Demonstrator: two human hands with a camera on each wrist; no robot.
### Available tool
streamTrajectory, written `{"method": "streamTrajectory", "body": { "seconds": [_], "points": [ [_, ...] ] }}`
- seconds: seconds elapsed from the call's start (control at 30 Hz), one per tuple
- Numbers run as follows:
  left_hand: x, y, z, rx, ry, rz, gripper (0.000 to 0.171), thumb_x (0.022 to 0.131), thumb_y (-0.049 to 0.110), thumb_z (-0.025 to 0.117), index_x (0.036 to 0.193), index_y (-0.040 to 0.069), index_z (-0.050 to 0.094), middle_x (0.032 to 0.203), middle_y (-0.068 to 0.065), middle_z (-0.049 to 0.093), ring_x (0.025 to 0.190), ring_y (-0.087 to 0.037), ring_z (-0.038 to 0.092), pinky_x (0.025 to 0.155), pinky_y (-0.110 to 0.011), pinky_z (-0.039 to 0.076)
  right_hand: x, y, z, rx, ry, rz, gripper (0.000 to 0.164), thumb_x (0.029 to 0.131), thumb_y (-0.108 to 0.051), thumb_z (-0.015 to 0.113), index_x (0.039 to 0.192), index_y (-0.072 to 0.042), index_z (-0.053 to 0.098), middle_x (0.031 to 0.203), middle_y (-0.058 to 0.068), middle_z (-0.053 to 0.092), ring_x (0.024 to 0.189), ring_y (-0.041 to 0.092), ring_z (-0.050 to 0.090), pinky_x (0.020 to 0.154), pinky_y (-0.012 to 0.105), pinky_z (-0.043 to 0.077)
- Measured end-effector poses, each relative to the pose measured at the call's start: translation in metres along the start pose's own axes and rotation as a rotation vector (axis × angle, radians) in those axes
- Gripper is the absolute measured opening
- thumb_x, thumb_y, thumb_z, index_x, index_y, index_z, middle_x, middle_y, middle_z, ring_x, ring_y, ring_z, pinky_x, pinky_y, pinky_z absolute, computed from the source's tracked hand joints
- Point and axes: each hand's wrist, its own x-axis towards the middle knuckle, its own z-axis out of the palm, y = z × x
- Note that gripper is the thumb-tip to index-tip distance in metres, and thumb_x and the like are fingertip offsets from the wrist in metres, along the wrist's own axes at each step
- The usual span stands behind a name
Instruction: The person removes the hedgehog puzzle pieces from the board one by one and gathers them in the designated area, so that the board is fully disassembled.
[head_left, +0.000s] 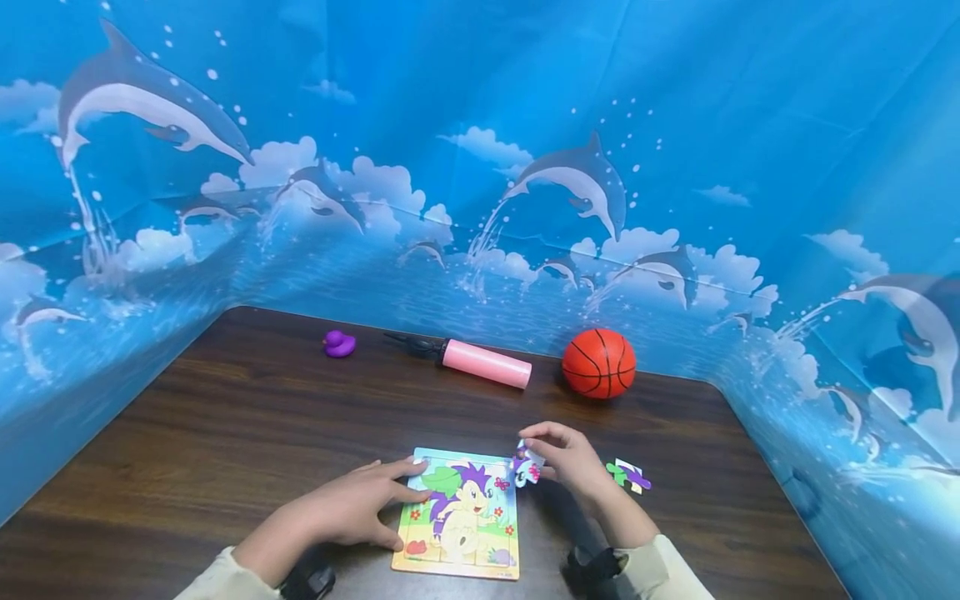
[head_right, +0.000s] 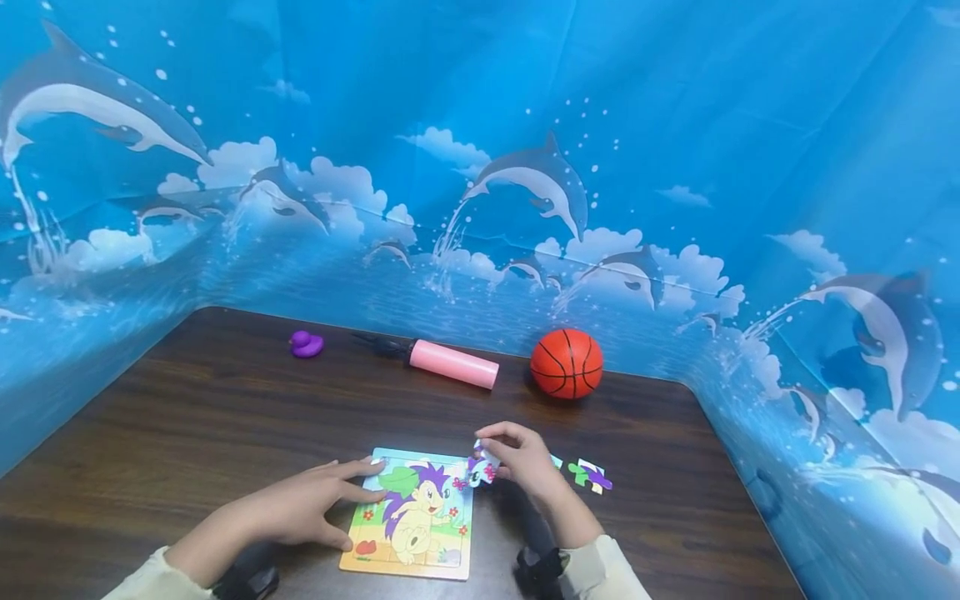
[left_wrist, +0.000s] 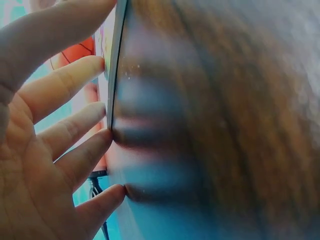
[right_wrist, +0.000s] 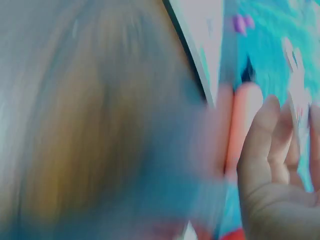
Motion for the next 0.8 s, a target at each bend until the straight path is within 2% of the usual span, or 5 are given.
{"method": "streamTrajectory", "body": {
  "seconds": [0.13, 0.23, 0.43, 0.6, 0.8],
  "points": [
    [-0.002, 0.0, -0.001, 0.002, 0.011, 0.009, 0.06, 0.078, 0.04, 0.083, 0.134, 0.029, 0.065, 0.155, -0.005, 0.041, 0.143, -0.034, 0.033, 0.115, -0.062, 0.023, -0.008, 0.009, -0.048, 0.1, 0.149, 0.103, 0.037, 0.1, -0.022, 0.059, 0.128, 0.002, 0.06, 0.125, 0.013, 0.057, 0.117, 0.032, 0.051, 0.088, 0.045, 0.054],
    [-0.003, -0.001, -0.001, 0.001, 0.013, 0.004, 0.06, 0.077, 0.04, 0.083, 0.133, 0.029, 0.065, 0.155, -0.005, 0.041, 0.143, -0.034, 0.033, 0.115, -0.062, 0.023, -0.017, 0.021, -0.09, -0.001, 0.248, 0.132, 0.04, 0.103, -0.023, 0.054, 0.132, 0.005, 0.057, 0.135, 0.02, 0.052, 0.124, 0.036, 0.046, 0.09, 0.045, 0.053],
    [-0.005, -0.001, -0.002, -0.008, 0.014, -0.027, 0.06, 0.076, 0.039, 0.085, 0.132, 0.028, 0.067, 0.154, -0.004, 0.043, 0.143, -0.035, 0.034, 0.114, -0.062, 0.024, -0.033, 0.051, -0.153, -0.264, 0.376, 0.181, 0.038, 0.104, -0.02, 0.05, 0.126, 0.009, 0.059, 0.121, 0.022, 0.061, 0.093, 0.022, 0.055, 0.069, 0.031, 0.054],
    [-0.002, -0.001, 0.0, -0.013, 0.006, -0.03, 0.06, 0.076, 0.039, 0.085, 0.132, 0.029, 0.066, 0.154, -0.005, 0.043, 0.142, -0.036, 0.035, 0.115, -0.061, 0.024, -0.04, 0.068, -0.175, -0.307, 0.442, 0.216, 0.035, 0.101, -0.017, 0.052, 0.119, 0.01, 0.062, 0.109, 0.018, 0.063, 0.076, 0.016, 0.048, 0.059, 0.029, 0.045],
    [0.002, -0.001, 0.003, -0.02, -0.004, -0.041, 0.06, 0.076, 0.038, 0.085, 0.132, 0.03, 0.066, 0.154, -0.004, 0.042, 0.142, -0.037, 0.035, 0.114, -0.061, 0.026, -0.041, 0.072, -0.178, -0.372, 0.476, 0.207, 0.033, 0.098, -0.016, 0.053, 0.114, 0.011, 0.064, 0.088, 0.009, 0.059, 0.067, 0.016, 0.047, 0.057, 0.03, 0.041]
  ]
}}
